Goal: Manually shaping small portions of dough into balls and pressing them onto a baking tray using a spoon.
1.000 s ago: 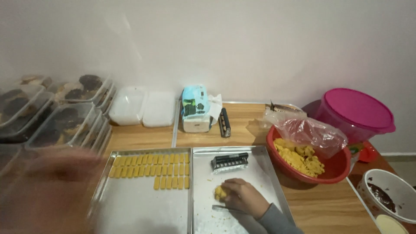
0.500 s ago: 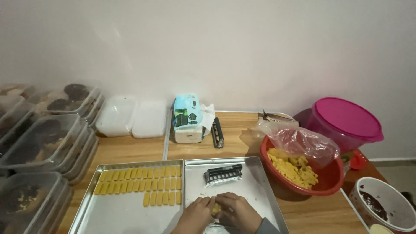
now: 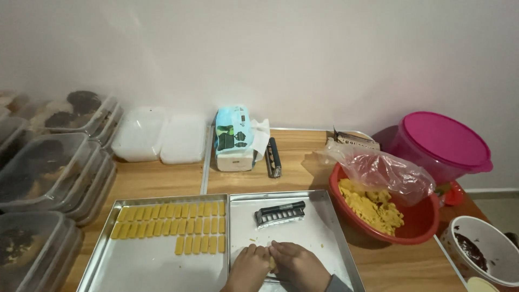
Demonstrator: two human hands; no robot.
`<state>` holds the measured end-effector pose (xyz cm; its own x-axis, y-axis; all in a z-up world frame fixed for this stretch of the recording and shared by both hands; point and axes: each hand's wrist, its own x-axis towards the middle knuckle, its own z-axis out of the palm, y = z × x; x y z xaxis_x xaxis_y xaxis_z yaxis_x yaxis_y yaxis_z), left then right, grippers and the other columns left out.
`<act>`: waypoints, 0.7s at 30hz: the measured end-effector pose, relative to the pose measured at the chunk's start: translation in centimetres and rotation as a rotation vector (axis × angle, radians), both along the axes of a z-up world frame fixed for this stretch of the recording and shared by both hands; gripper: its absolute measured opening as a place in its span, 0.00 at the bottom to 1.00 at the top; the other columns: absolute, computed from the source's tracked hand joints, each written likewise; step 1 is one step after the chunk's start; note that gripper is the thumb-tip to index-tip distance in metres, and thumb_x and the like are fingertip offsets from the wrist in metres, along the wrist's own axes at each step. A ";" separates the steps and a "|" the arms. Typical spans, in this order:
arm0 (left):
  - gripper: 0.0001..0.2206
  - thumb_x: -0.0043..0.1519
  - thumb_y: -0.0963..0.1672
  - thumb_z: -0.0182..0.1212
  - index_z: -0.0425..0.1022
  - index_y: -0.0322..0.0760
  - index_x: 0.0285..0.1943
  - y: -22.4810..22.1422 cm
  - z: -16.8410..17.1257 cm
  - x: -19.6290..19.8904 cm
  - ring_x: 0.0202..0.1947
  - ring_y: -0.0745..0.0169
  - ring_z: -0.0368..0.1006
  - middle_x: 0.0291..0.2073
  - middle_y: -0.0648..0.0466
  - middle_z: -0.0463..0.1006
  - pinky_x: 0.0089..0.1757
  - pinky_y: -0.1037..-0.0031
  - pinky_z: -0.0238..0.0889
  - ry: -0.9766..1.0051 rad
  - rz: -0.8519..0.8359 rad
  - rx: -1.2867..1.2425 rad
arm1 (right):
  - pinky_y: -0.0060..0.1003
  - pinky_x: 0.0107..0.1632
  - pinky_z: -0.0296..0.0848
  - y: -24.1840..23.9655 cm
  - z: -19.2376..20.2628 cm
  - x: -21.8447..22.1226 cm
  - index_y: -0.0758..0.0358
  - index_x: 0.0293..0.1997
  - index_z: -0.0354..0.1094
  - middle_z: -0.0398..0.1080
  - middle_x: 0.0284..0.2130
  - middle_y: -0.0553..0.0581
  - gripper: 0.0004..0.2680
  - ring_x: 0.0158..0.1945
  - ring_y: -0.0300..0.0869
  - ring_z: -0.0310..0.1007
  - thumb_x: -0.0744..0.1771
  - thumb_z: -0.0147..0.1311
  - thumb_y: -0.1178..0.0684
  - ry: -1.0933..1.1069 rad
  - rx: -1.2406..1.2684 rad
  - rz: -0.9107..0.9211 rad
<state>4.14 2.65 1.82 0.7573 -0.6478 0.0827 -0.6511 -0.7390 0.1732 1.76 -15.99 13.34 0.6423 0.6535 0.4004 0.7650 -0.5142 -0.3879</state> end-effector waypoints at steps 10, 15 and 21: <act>0.11 0.55 0.40 0.70 0.81 0.39 0.46 1.6 0.0 0.3 0.35 0.52 0.74 0.34 0.53 0.82 0.36 0.61 0.68 -0.119 -0.006 -0.164 | 0.40 0.44 0.75 0.0 1.3 0.6 0.63 0.38 0.78 0.80 0.36 0.58 0.07 0.36 0.49 0.76 0.60 0.66 0.63 -0.056 0.056 0.055; 0.10 0.55 0.40 0.68 0.80 0.37 0.45 1.6 1.6 0.1 0.32 0.50 0.75 0.31 0.52 0.82 0.33 0.58 0.69 -0.157 -0.014 -0.157 | 0.44 0.47 0.74 -0.2 2.9 0.4 0.67 0.47 0.75 0.79 0.43 0.59 0.11 0.41 0.51 0.77 0.62 0.64 0.65 0.028 0.051 0.074; 0.02 0.63 0.41 0.65 0.80 0.39 0.36 1.6 4.0 0.6 0.31 0.50 0.74 0.30 0.52 0.78 0.29 0.60 0.69 0.012 0.042 0.082 | 0.44 0.46 0.75 -1.2 -1.4 1.7 0.58 0.57 0.73 0.77 0.41 0.63 0.18 0.42 0.52 0.79 0.65 0.62 0.42 0.326 0.076 -0.178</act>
